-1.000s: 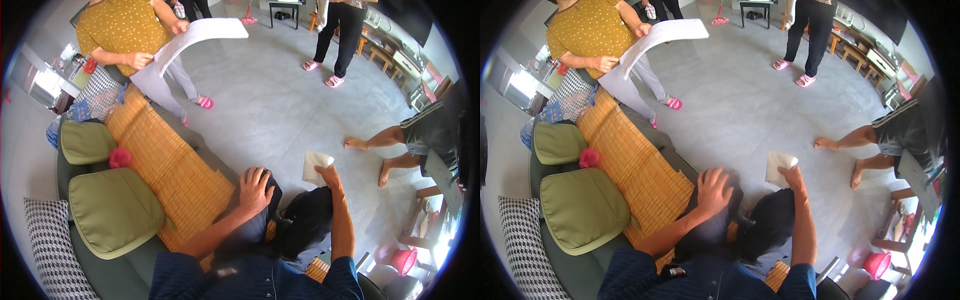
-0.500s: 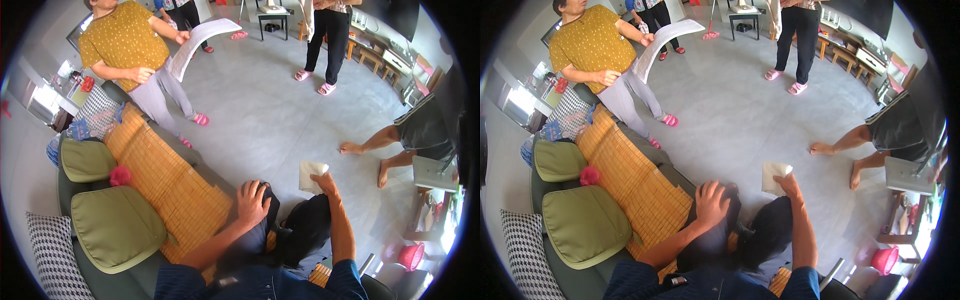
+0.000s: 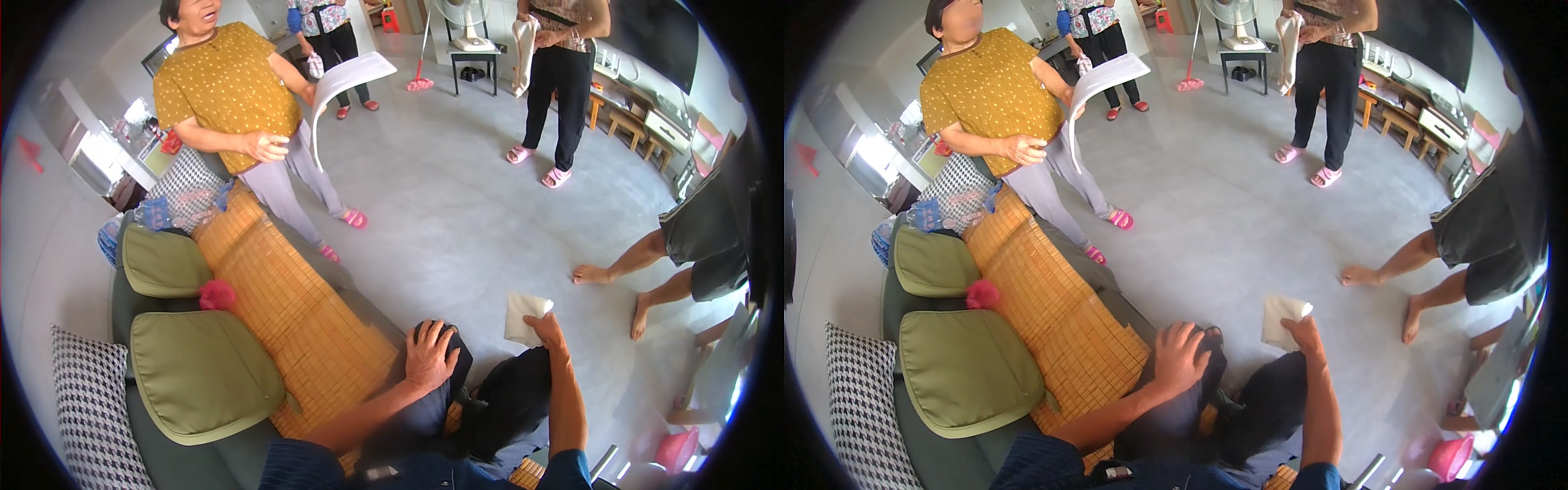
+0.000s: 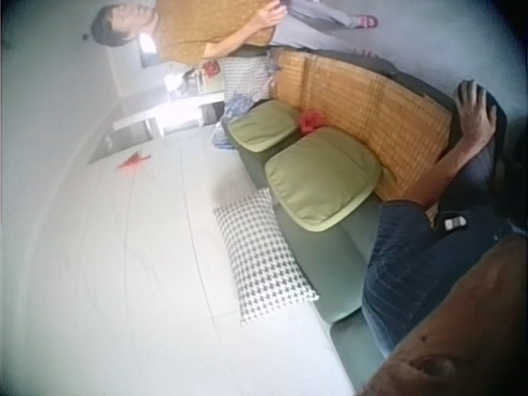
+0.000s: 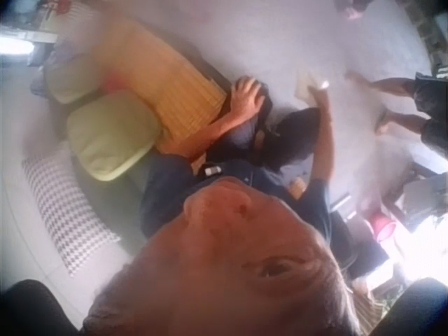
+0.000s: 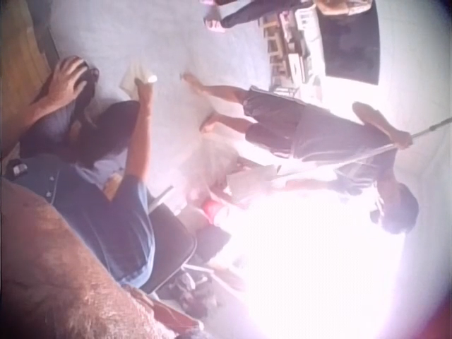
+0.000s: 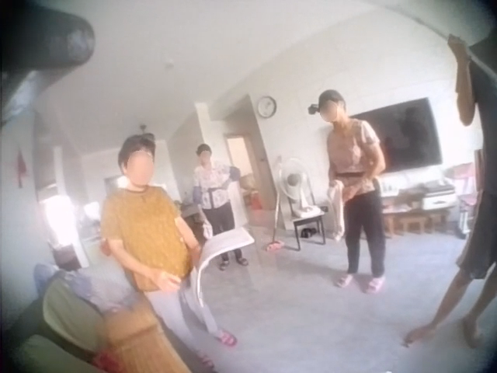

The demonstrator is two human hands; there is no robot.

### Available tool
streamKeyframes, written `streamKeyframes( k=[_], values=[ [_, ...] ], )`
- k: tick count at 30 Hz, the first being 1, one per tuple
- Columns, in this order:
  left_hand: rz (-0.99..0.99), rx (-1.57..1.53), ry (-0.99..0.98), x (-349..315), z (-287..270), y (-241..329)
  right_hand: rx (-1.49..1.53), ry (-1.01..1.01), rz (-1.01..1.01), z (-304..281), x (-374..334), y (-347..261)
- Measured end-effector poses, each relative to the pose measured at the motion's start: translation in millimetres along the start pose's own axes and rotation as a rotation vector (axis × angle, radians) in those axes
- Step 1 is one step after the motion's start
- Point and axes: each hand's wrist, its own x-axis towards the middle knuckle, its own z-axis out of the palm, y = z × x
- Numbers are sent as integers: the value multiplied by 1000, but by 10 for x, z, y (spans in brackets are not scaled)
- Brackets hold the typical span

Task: The person assembles a flat mop by attaching the rectangular mop head to the pole by hand and then wipes a wall using the assembled mop.

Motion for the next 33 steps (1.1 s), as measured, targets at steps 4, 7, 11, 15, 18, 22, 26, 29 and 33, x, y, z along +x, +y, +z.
streamKeyframes(
  k=[4,7,11,15,18,22,26,29,33],
  values=[
    [12,-22,17,36,-24,12,23,8,-26,-16,25,39],
    [13,-28,25,52,-21,13,0,19,4,-22,34,32],
    [5,-7,13,39,-62,34,9,9,12,14,-76,-96],
    [-4,-18,-17,-22,44,28,30,15,-21,-55,-78,53],
    [-23,-19,-42,-69,49,24,37,7,-24,-38,-108,1],
    [-9,-8,-24,-44,32,26,26,-2,-47,-42,-9,127],
    [-18,-35,1,16,-34,-56,-29,-38,-55,40,-8,-87],
    [-3,-30,-14,83,-34,-59,-15,-14,-81,6,-17,-46],
    [12,-7,-63,178,-40,-57,-87,-71,33,3,84,29]
  ],
)
